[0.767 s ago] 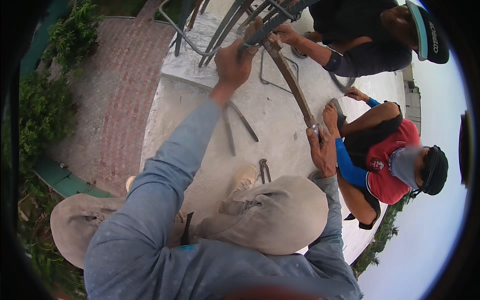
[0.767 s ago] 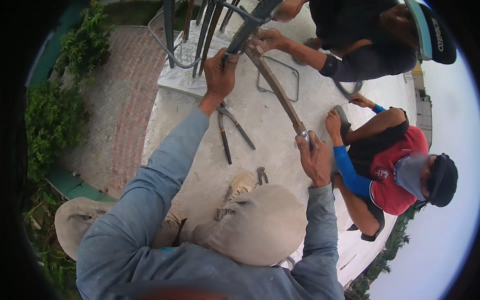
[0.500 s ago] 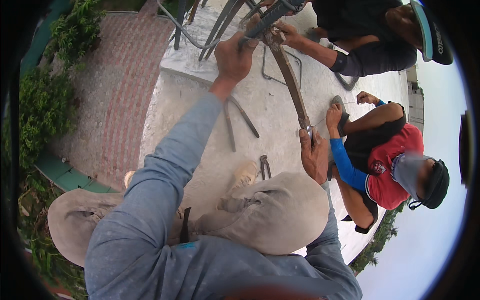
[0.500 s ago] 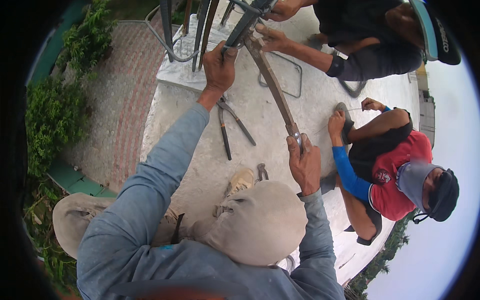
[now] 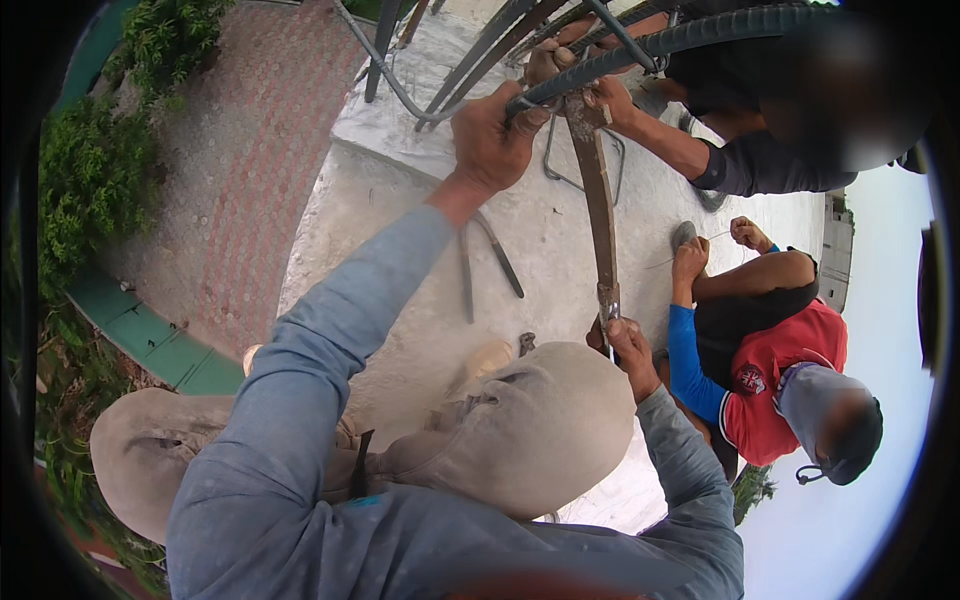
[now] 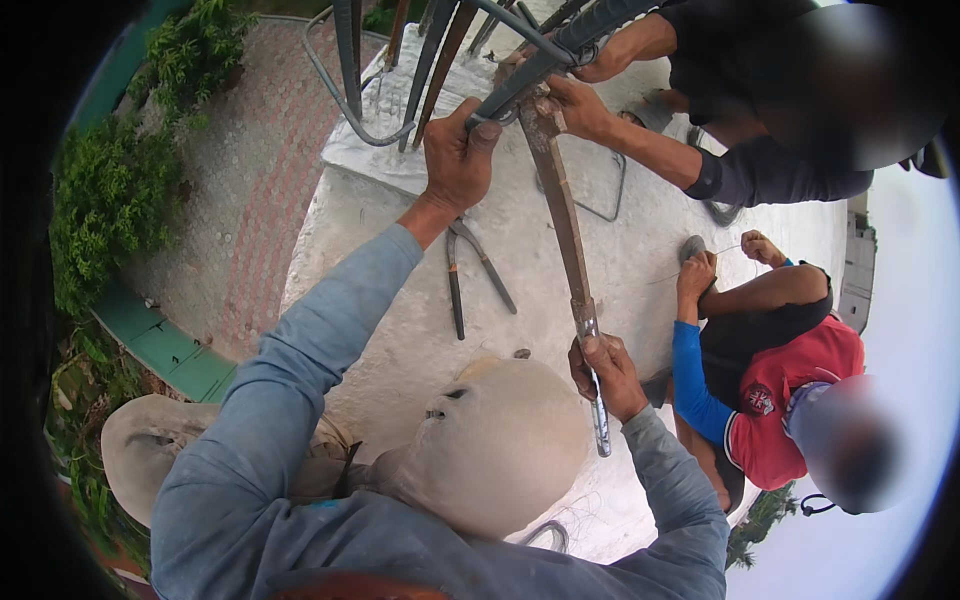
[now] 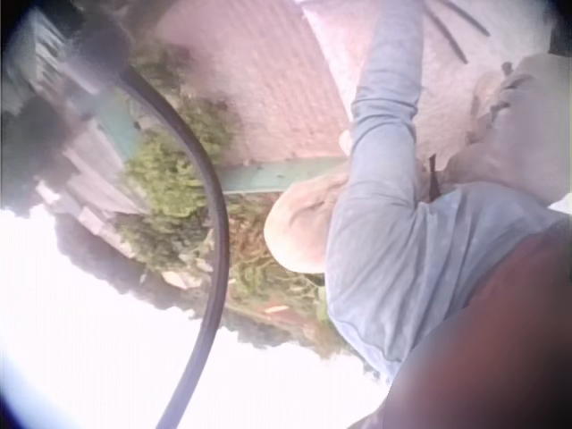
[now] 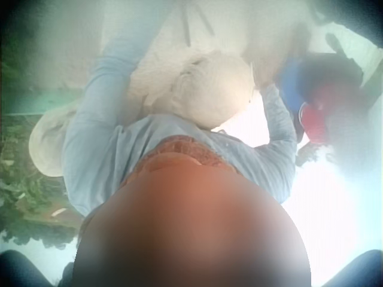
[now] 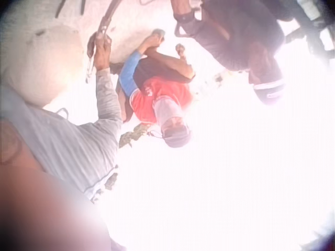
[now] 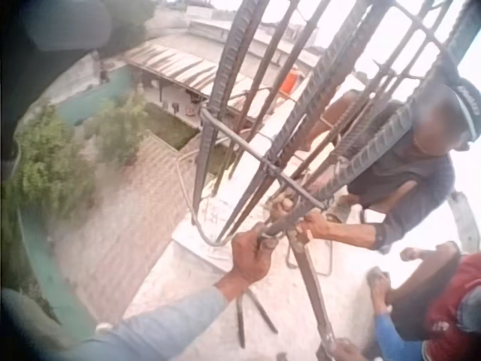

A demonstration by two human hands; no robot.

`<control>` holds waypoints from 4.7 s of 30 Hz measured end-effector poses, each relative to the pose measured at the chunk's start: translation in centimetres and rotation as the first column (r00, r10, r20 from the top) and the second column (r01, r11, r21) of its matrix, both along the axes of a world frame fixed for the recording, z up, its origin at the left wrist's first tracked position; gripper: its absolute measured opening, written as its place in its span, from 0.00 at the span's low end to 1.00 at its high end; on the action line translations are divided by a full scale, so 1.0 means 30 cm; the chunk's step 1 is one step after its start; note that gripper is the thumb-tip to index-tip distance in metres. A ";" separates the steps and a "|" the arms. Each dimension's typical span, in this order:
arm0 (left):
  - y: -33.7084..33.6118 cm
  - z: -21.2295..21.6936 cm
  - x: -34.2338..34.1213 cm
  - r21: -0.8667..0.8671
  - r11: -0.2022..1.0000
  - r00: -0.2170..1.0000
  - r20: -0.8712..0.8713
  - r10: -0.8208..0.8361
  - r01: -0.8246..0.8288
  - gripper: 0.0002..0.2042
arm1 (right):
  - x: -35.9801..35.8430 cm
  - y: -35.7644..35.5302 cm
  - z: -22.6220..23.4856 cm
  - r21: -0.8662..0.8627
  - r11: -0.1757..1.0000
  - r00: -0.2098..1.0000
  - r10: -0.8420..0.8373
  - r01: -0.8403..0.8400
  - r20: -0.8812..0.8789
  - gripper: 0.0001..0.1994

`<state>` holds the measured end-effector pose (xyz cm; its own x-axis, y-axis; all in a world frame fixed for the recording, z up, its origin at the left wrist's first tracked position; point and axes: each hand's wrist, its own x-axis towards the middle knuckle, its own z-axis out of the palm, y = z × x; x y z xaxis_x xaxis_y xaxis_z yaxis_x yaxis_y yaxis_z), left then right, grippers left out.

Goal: The person assembles a metal frame by bending and securing metal rods with pliers and a hammer. They work alongside another person who assists with holding and positioning the frame components.

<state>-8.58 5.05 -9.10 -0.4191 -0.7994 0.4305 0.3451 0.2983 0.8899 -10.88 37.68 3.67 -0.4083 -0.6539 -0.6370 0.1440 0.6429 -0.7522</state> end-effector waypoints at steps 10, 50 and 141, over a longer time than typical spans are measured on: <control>0.012 0.028 0.004 -0.004 0.999 0.992 -0.124 0.035 -0.036 0.31 | 0.142 0.006 -0.111 -0.065 0.991 0.959 -0.128 0.115 -0.254 0.29; 0.018 0.003 -0.009 -0.067 0.991 0.993 0.012 0.120 -0.119 0.32 | 0.244 0.093 -0.129 -0.010 0.930 0.930 -0.368 0.368 -0.001 0.22; -0.724 0.236 0.207 0.501 0.767 0.860 0.084 -0.504 0.400 0.19 | 0.020 0.498 0.226 0.132 0.859 0.467 -0.134 0.494 -0.874 0.15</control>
